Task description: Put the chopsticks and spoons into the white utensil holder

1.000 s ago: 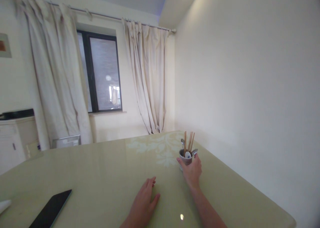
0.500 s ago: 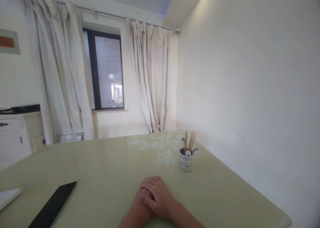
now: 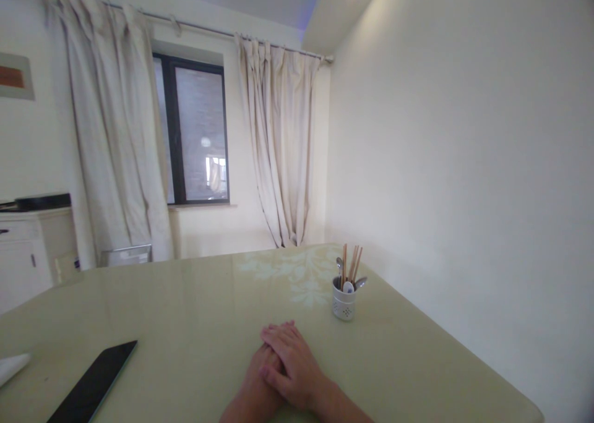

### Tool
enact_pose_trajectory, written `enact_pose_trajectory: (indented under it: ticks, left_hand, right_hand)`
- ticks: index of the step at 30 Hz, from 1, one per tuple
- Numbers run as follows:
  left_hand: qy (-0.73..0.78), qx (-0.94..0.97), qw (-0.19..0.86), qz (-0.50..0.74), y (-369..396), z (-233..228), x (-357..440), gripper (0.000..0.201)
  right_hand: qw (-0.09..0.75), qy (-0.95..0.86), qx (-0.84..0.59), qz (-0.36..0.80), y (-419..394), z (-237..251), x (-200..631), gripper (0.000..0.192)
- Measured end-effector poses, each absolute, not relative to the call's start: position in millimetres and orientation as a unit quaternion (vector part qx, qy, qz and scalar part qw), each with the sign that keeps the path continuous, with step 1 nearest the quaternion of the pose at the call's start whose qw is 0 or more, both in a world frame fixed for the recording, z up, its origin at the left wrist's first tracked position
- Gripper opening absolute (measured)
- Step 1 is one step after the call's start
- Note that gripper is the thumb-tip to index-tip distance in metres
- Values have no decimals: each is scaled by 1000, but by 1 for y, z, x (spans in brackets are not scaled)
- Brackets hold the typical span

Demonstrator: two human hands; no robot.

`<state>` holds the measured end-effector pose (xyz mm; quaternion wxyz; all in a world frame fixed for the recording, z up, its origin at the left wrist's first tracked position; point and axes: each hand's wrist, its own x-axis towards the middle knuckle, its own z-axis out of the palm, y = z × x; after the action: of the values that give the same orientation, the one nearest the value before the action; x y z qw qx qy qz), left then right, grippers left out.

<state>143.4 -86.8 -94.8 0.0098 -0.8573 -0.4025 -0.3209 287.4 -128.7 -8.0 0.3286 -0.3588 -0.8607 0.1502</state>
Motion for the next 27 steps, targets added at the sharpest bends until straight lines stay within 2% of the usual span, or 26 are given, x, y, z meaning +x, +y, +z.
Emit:
enact_pose_trajectory:
  ticks: [4, 11, 14, 17, 20, 24, 27]
  left_hand:
    - [-406, -865, -20, -295, -86, -94, 142, 60]
    - [-439, -865, -33, -240, -88, -104, 139, 48]
    - [-432, -863, -49, -258, -93, -91, 138, 49]
    - [-417, -858, -109, -279, -104, -66, 138, 48]
    - [-415, -851, -147, -286, -114, -46, 137, 51]
    - [-446, -846, -138, -258, -115, -45, 134, 51]
    - [-448, -843, -134, -265, -110, -55, 132, 51]
  right_hand:
    - [329, -861, -361, 144, -128, -8, 287, 66]
    - [328, -854, -373, 154, -123, -19, 283, 51]
    - [330, -856, -370, 147, -124, -17, 283, 49]
    - [349, -856, -364, 111, -122, -15, 285, 54]
    - [421, -816, -395, 11, -113, -15, 295, 60]
    - [582, -623, -496, -167, -92, -9, 330, 61]
    - [652, -475, -542, -235, -79, -1, 365, 76]
